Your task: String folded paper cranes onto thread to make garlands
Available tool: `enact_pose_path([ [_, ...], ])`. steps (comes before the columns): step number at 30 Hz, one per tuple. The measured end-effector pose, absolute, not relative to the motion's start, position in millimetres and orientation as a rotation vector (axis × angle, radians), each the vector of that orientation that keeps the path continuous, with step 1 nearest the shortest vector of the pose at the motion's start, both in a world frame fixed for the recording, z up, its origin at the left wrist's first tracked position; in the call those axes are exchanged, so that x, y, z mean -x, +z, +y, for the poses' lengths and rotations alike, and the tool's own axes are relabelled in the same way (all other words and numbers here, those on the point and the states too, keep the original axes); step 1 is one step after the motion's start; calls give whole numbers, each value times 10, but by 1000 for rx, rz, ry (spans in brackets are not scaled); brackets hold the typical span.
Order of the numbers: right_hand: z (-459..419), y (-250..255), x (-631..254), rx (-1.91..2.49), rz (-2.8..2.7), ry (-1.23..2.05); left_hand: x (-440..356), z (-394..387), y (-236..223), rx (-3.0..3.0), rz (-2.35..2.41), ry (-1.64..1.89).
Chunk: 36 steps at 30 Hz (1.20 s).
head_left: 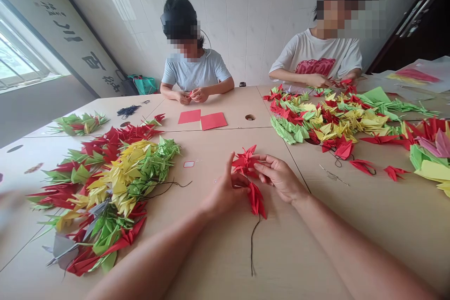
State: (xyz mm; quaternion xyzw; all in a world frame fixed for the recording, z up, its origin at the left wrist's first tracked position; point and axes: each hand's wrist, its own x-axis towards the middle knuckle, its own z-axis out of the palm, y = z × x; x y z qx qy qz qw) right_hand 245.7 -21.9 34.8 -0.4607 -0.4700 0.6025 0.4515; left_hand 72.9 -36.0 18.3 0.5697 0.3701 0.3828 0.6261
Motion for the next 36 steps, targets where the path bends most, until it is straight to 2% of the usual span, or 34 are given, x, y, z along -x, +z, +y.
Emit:
enact_pose_path([
  [6, -240, 361, -2463, 1054, -1227, 1498, -727, -307, 171, -1219, 883, 947],
  [13, -267, 357, -2426, 1174, -1530, 1154, -676, -249, 201, -964, 889, 1052],
  [19, -302, 391, -2402, 1169, -1806, 1158, -650, -234, 214, -901, 853, 1059],
  [27, -294, 350, -2401, 1233, -1792, 1056, -707, -318, 287, -1098, 918, 979],
  [36, -271, 334, -2422, 1125, -1760, 1171, -711, -304, 280, -1079, 998, 1028],
])
